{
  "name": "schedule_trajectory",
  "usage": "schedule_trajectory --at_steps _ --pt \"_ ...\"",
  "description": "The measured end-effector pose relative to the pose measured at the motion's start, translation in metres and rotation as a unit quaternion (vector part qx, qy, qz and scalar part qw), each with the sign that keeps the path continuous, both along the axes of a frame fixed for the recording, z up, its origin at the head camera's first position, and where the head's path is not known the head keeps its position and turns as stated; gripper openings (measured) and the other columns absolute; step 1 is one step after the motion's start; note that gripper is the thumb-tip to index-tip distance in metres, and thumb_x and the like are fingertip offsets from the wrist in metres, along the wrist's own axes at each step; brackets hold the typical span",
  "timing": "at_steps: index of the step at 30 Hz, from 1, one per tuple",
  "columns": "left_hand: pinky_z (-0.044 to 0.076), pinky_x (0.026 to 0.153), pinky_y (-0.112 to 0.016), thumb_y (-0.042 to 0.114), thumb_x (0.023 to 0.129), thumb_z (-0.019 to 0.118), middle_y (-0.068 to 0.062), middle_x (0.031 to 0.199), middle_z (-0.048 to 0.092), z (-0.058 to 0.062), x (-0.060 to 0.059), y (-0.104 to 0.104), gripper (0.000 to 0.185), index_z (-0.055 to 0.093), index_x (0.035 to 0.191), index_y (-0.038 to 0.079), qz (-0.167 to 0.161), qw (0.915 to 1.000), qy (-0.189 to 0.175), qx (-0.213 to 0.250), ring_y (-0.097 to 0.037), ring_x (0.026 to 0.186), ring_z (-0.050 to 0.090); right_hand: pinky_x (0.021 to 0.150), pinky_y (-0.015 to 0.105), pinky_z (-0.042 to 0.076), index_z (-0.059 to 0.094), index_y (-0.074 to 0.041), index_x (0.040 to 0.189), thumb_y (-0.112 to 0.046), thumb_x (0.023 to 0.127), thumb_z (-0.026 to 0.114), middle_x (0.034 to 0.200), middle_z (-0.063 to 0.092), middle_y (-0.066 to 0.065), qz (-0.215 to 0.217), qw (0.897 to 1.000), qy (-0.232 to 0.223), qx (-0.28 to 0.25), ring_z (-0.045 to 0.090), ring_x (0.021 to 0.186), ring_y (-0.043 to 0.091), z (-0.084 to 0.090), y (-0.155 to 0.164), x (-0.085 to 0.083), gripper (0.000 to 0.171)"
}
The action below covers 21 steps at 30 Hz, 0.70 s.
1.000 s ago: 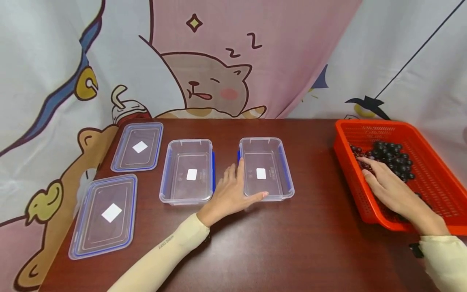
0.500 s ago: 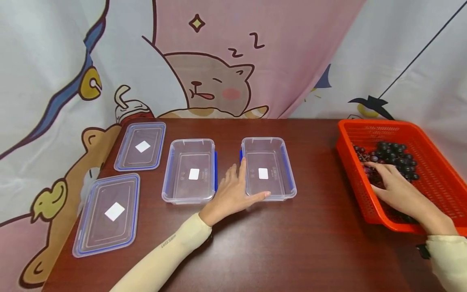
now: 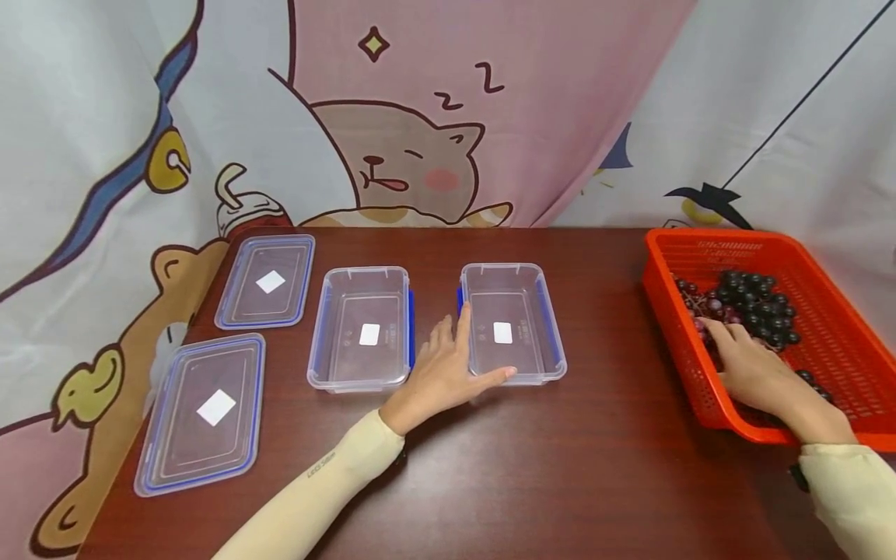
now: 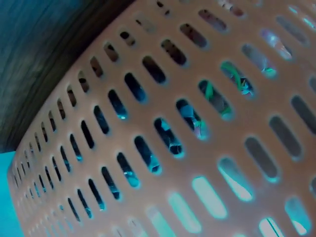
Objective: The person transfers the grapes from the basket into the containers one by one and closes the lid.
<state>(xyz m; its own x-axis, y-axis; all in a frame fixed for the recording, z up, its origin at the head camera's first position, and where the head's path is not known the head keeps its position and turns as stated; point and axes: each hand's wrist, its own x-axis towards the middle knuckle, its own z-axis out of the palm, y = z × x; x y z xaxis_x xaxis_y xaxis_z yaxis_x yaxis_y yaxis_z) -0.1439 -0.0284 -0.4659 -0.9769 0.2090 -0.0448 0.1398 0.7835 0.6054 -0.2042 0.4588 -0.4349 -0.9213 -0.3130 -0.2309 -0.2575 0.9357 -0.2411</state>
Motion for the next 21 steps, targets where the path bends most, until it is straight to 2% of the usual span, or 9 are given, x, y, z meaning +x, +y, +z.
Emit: schedule_trajectory --at_steps 4,8,12,15,18,21 --pt "0.026 0.122 -0.070 0.083 0.089 0.067 -0.034 0.172 0.024 0.0002 0.0002 -0.0002 0.129 0.002 0.177 0.014 -0.002 1.0000 -0.004 0.003 -0.051 0.159 0.024 0.085 0.081 0.046 0.025 0.007 0.158 -0.019 0.105 0.072 0.134 0.037 0.048 0.011 1.000 0.010 0.008 0.052 0.110 0.070 -0.0012 -0.0005 -0.0023 0.075" --pt "0.026 0.122 -0.070 0.083 0.090 0.067 -0.034 0.172 0.023 0.0004 0.0005 -0.0005 0.129 0.001 0.177 0.014 -0.003 1.0000 -0.006 0.003 -0.051 0.159 0.024 0.081 0.077 0.049 0.033 0.009 0.154 -0.015 0.102 0.073 0.131 0.042 0.048 0.011 1.000 0.023 0.005 0.058 0.103 0.066 -0.0006 -0.0016 -0.0047 0.070" --pt "0.027 0.122 -0.071 0.083 0.090 0.066 -0.035 0.172 0.024 -0.0003 0.0010 0.0021 0.129 0.001 0.177 0.014 -0.010 0.9999 -0.006 0.005 -0.051 0.159 0.024 0.071 0.067 0.055 0.044 0.010 0.148 -0.013 0.095 0.082 0.116 0.055 0.040 0.015 0.997 0.070 -0.010 0.064 0.087 0.049 -0.0008 0.0005 -0.0003 0.069" --pt "0.027 0.122 -0.071 0.083 0.090 0.065 -0.035 0.171 0.025 -0.0009 0.0007 0.0029 0.129 0.000 0.177 0.014 -0.011 0.9999 -0.007 0.003 -0.051 0.159 0.024 0.062 0.055 0.053 0.053 0.009 0.142 -0.013 0.090 0.086 0.102 0.059 0.029 0.021 0.992 0.122 -0.023 0.060 0.080 0.036 -0.0012 0.0000 0.0022 0.066" --pt "0.026 0.122 -0.070 0.083 0.090 0.066 -0.034 0.171 0.025 -0.0011 0.0001 0.0017 0.129 0.000 0.177 0.014 -0.003 1.0000 -0.008 -0.004 -0.050 0.159 0.025 0.060 0.049 0.049 0.058 0.007 0.138 -0.014 0.089 0.088 0.099 0.057 0.025 0.022 0.988 0.152 -0.031 0.056 0.079 0.033 -0.0012 -0.0030 0.0010 0.061" --pt "0.025 0.123 -0.069 0.083 0.090 0.066 -0.035 0.171 0.026 -0.0004 0.0006 0.0005 0.130 0.000 0.177 0.013 -0.001 0.9999 -0.011 -0.008 -0.050 0.159 0.025 0.061 0.045 0.045 0.062 0.006 0.132 -0.014 0.086 0.090 0.095 0.058 0.022 0.018 0.985 0.165 -0.037 0.054 0.081 0.033 -0.0005 -0.0048 -0.0003 0.057"
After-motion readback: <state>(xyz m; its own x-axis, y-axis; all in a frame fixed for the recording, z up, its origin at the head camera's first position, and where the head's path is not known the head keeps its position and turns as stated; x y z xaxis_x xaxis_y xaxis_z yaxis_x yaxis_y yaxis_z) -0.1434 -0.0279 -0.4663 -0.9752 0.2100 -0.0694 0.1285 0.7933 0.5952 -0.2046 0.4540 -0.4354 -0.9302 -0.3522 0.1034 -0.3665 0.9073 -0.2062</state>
